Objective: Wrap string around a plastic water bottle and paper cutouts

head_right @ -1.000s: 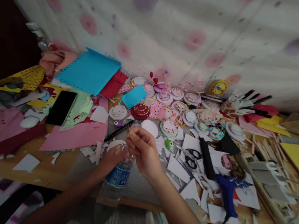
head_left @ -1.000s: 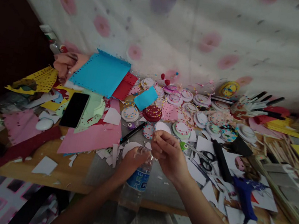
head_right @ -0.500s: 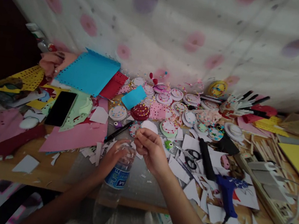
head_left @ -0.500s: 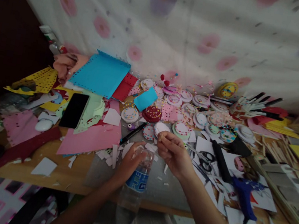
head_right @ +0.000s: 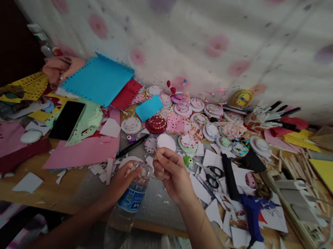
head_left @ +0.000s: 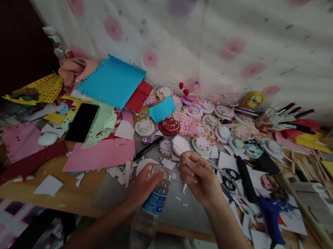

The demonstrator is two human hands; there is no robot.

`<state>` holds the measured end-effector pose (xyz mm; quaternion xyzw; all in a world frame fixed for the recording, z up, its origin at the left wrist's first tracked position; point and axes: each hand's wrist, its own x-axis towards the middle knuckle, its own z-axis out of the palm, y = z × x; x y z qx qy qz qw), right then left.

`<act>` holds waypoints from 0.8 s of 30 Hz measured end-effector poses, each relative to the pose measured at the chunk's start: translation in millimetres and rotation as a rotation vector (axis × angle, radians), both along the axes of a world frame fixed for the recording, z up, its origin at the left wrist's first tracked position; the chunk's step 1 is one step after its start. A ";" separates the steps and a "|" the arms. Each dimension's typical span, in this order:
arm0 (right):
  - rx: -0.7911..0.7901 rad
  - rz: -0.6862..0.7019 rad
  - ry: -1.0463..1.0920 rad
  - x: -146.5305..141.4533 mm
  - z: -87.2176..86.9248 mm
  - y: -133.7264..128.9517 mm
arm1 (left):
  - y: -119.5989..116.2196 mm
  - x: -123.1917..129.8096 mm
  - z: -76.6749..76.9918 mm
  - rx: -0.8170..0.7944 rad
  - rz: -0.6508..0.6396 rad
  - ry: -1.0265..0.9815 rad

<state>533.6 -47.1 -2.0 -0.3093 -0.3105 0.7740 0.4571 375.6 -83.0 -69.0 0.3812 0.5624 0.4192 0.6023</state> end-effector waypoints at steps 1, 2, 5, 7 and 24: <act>0.000 0.002 0.000 0.1 1.1 -0.6 | -0.2 0.6 1.1 -0.001 -0.002 0.007; 0.001 0.000 0.000 0.1 2.2 -1.0 | -0.4 1.1 2.2 0.000 -0.007 0.015; 0.004 -0.012 -0.001 -0.9 5.8 -1.4 | -0.9 1.7 4.7 0.014 -0.022 0.049; -0.002 -0.010 -0.001 -4.4 8.3 -1.3 | -1.2 2.0 6.2 0.027 -0.038 0.068; -0.071 -0.005 0.006 -24.5 12.1 5.2 | -1.2 3.0 2.9 0.068 -0.067 0.098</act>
